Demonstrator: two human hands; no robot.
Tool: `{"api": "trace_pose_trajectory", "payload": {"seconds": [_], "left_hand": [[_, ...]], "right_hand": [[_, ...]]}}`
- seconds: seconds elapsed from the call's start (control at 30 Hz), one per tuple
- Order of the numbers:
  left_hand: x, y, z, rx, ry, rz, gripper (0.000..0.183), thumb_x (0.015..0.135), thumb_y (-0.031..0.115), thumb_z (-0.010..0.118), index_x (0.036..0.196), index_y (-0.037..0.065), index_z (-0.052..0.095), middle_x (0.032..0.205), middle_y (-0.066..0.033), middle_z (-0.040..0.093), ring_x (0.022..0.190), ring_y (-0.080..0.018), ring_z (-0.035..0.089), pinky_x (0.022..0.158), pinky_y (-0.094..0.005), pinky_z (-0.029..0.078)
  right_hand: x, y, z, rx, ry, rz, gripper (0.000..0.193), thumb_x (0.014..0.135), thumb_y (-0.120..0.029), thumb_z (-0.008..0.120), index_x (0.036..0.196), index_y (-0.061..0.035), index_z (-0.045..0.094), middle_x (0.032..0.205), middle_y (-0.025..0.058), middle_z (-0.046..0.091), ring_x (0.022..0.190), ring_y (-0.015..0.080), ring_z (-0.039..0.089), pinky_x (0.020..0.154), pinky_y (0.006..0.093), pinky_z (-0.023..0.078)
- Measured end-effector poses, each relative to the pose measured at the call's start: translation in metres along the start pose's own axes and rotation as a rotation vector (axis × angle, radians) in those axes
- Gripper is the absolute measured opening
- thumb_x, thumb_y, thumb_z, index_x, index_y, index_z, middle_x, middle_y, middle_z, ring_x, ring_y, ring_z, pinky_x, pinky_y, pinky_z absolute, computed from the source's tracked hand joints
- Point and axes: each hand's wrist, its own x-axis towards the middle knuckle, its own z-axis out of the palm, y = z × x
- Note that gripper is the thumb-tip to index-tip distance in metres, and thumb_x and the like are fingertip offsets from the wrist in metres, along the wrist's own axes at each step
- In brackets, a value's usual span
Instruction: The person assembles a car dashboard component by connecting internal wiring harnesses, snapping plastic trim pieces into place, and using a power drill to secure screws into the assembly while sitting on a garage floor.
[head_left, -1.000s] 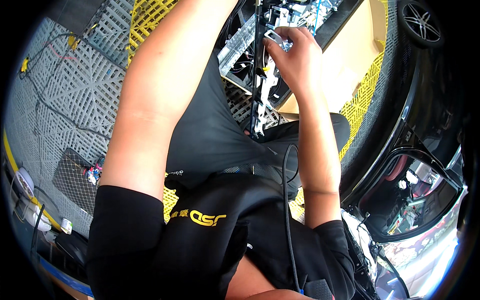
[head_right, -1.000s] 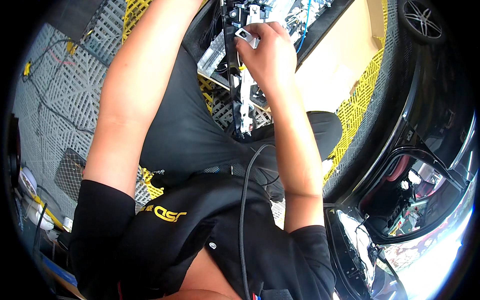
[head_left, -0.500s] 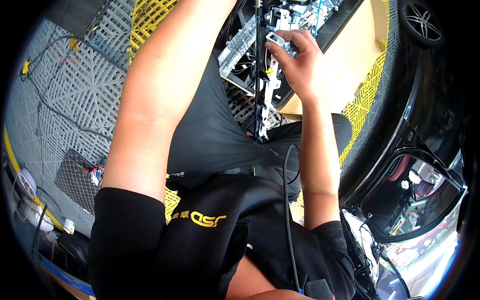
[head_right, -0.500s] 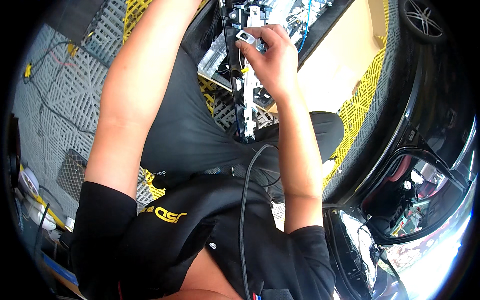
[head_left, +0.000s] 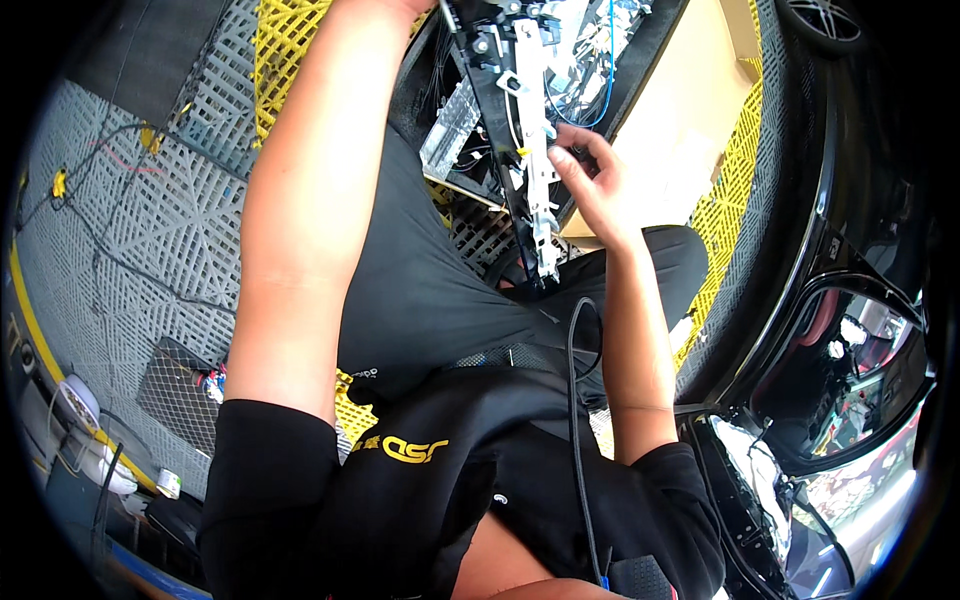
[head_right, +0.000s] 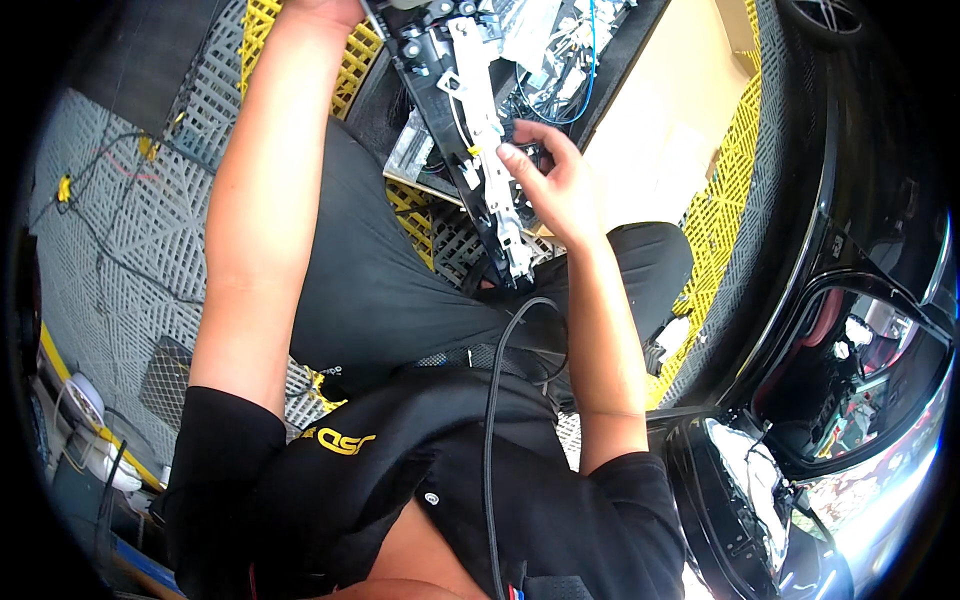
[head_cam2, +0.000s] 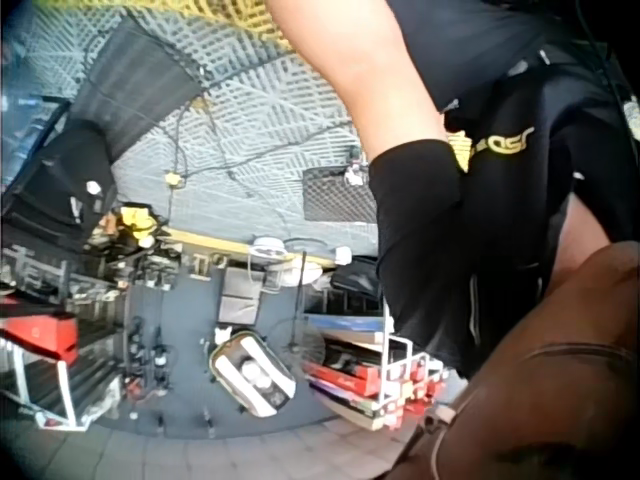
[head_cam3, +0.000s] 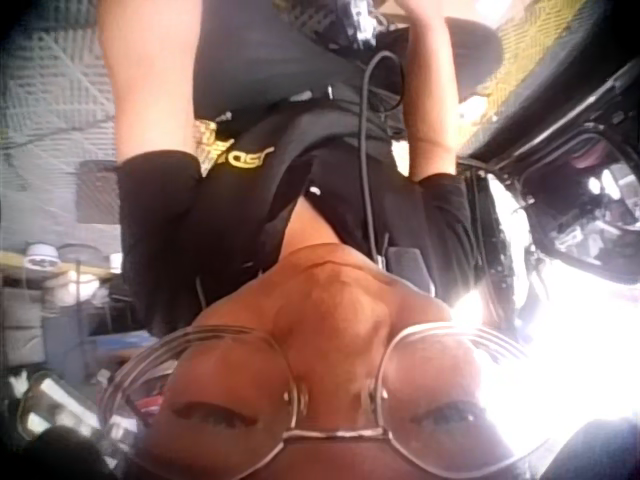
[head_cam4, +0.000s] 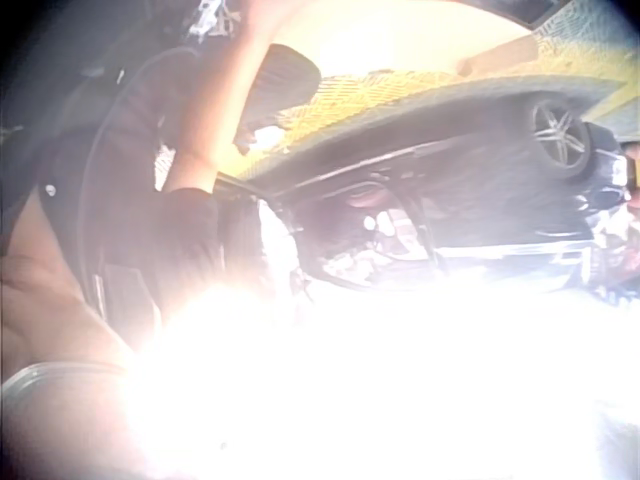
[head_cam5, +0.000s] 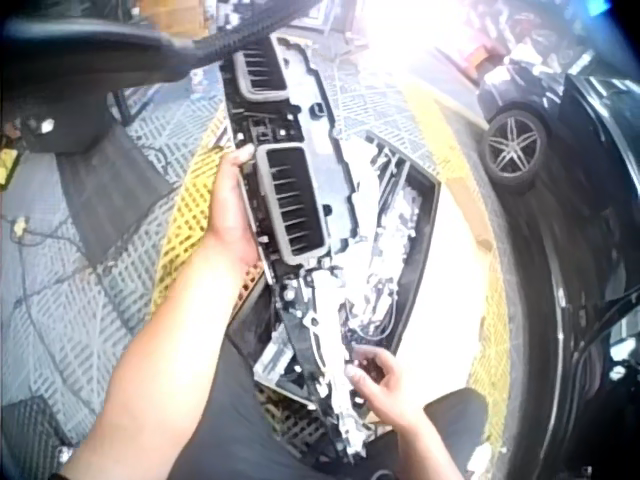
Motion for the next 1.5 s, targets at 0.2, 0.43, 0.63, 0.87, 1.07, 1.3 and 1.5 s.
{"api": "trace_pose_trajectory", "payload": {"seconds": [0.2,0.43,0.63,0.87,1.07,1.3,1.5], "left_hand": [[-0.014,0.013,0.006,0.061,0.154,0.14,0.051,0.095,0.053,0.048,0.108,0.01,0.072,0.092,-0.0081,0.074,0.078,-0.0261,0.071,0.072,-0.0405,0.061],[-0.037,0.058,-0.032,0.089,0.114,0.183,0.05,0.1,0.055,0.045,0.105,0.014,0.073,0.089,-0.007,0.074,0.075,-0.0276,0.072,0.068,-0.0436,0.062],[-0.077,0.078,-0.024,0.08,0.249,0.185,0.051,0.101,0.056,0.045,0.105,0.015,0.074,0.093,-0.0069,0.076,0.077,-0.0334,0.074,0.072,-0.0515,0.064],[-0.158,0.105,-0.004,-0.126,0.174,0.229,0.06,0.104,0.056,0.042,0.141,0.011,0.058,0.139,-0.0121,0.064,0.127,-0.0334,0.061,0.107,-0.0522,0.051],[-0.268,0.105,0.023,-0.479,0.234,0.434,0.062,0.102,0.059,0.044,0.146,0.017,0.056,0.148,-0.0109,0.058,0.136,-0.0358,0.055,0.113,-0.0569,0.044],[-0.356,0.125,0.156,-0.691,0.637,0.584,0.067,0.099,0.069,0.04,0.134,0.019,0.067,0.135,-0.0106,0.068,0.126,-0.0357,0.063,0.108,-0.0546,0.049],[-0.426,0.1,0.211,-0.823,0.961,0.652,0.075,0.097,0.068,0.044,0.141,0.011,0.061,0.136,-0.0143,0.066,0.126,-0.0342,0.063,0.108,-0.0524,0.05]], "right_hand": [[-0.004,0.023,0.008,-0.177,-0.189,0.001,0.05,0.09,-0.04,0.082,0.121,-0.0018,0.07,0.098,0.0075,0.071,0.086,0.0133,0.062,0.076,0.0305,0.05],[-0.003,0.016,0.019,-0.027,-0.113,-0.296,0.037,0.084,-0.034,0.085,0.096,-0.0008,0.074,0.077,0.0142,0.061,0.077,0.0308,0.058,0.07,0.041,0.047],[-0.026,-0.017,0.003,-0.071,-0.199,-0.312,0.037,0.082,-0.03,0.086,0.08,-0.0003,0.065,0.069,0.0125,0.053,0.069,0.0313,0.052,0.063,0.0436,0.041],[-0.057,-0.11,-0.064,-0.283,-0.312,-0.296,0.036,0.081,-0.029,0.086,0.077,-0.0021,0.064,0.07,0.01,0.057,0.072,0.0308,0.056,0.063,0.0431,0.046],[-0.086,-0.233,-0.114,-0.517,-0.457,-0.495,0.03,0.079,-0.026,0.087,0.077,-0.0054,0.065,0.071,0.0081,0.06,0.071,0.0304,0.057,0.063,0.0433,0.047],[-0.144,-0.312,-0.148,-0.708,-0.762,-0.469,0.028,0.084,-0.025,0.083,0.082,-0.0026,0.066,0.081,0.0148,0.067,0.081,0.0391,0.062,0.071,0.0471,0.051],[-0.157,-0.315,-0.153,-0.987,-0.934,-0.446,0.039,0.08,-0.035,0.084,0.085,-0.0008,0.067,0.084,0.0204,0.067,0.085,0.042,0.065,0.074,0.0518,0.054]]}}
